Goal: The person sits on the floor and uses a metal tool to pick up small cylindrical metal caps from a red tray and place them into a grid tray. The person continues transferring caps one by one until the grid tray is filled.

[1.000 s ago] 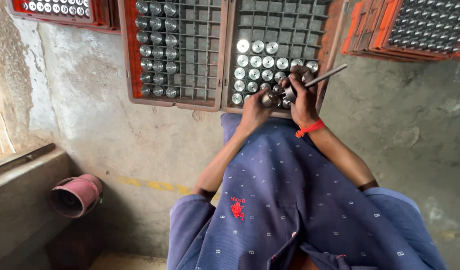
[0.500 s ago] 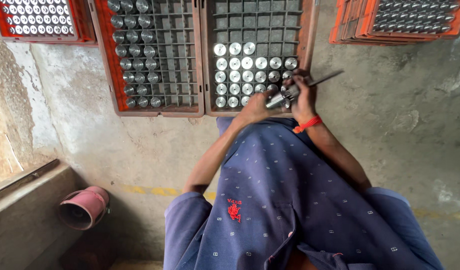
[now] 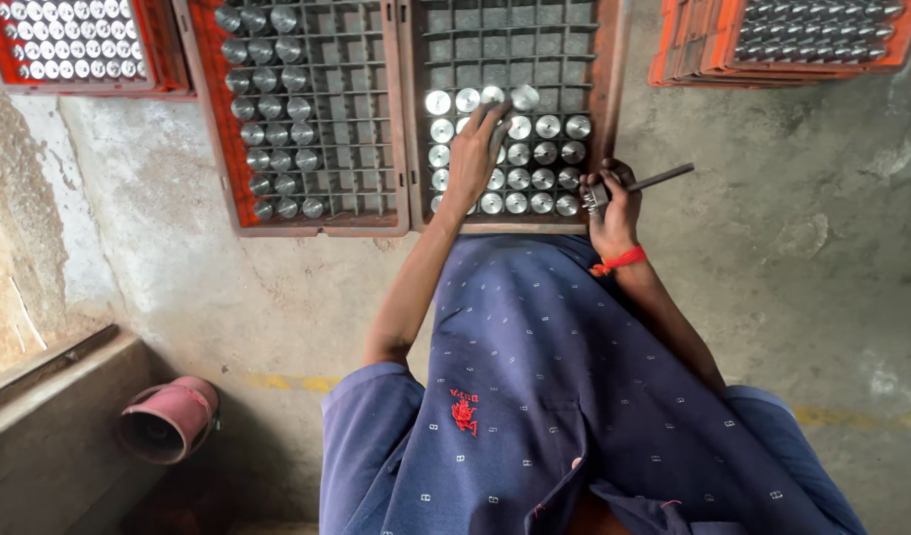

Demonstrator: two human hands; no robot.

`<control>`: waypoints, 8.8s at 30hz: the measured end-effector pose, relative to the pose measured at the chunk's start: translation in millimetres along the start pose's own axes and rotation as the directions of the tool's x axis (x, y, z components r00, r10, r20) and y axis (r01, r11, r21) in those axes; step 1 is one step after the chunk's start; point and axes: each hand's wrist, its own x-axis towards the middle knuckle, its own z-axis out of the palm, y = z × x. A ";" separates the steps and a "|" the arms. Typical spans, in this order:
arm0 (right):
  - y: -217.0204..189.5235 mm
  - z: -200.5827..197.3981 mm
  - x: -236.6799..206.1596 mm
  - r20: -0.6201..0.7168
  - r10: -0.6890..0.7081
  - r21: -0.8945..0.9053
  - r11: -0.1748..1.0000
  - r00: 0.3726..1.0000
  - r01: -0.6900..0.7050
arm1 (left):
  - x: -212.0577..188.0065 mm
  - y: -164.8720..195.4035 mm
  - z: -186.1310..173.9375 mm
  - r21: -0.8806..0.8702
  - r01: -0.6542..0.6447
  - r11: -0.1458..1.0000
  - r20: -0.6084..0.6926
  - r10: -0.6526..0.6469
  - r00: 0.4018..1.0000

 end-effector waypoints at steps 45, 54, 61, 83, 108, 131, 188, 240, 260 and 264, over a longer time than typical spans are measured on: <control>17.1 70.9 -16.1 0.191 -0.121 -0.188 0.969 0.974 0.157 | -65.9 41.9 18.7 -0.106 0.384 0.917 0.455 -0.299 0.839; 20.5 36.6 -6.0 0.268 -0.067 -0.232 0.964 0.961 0.132 | -59.3 36.0 38.0 -0.199 0.468 0.861 0.695 -0.213 0.687; -29.8 23.9 13.7 0.002 -0.170 0.132 0.977 0.986 0.168 | -8.3 26.8 24.7 0.125 0.241 0.962 0.500 -0.271 0.823; 8.6 23.7 -21.8 -0.025 -0.003 -0.072 0.997 1.000 0.001 | -68.3 -81.1 -153.0 0.435 0.434 0.789 -0.331 -0.309 0.892; 42.3 90.7 -12.4 0.260 -0.018 -0.169 0.984 0.965 0.064 | -59.0 -14.3 -46.7 -0.415 0.467 0.781 0.100 -0.471 0.876; -46.7 36.6 9.8 -0.050 -0.234 0.044 0.971 0.971 0.236 | 11.9 44.9 23.7 0.120 0.158 0.980 0.462 -0.196 0.865; 31.8 94.7 -30.5 0.474 -0.015 -0.306 0.935 0.881 0.180 | -64.2 32.3 -23.1 -0.146 0.421 0.895 0.564 -0.274 0.779; 39.6 122.0 -1.6 0.148 0.298 0.096 0.945 0.943 -0.314 | -77.3 -121.0 -228.2 0.684 0.500 0.531 -0.335 -0.380 0.862; 34.7 120.1 -21.5 0.252 -0.063 -0.162 0.981 0.966 0.106 | -55.0 10.1 -37.1 -0.264 0.368 0.892 0.158 -0.336 0.928; 28.8 119.2 -20.6 0.210 -0.103 -0.183 0.973 0.972 0.143 | -56.4 37.5 -17.9 -0.041 0.399 0.916 0.342 -0.362 0.867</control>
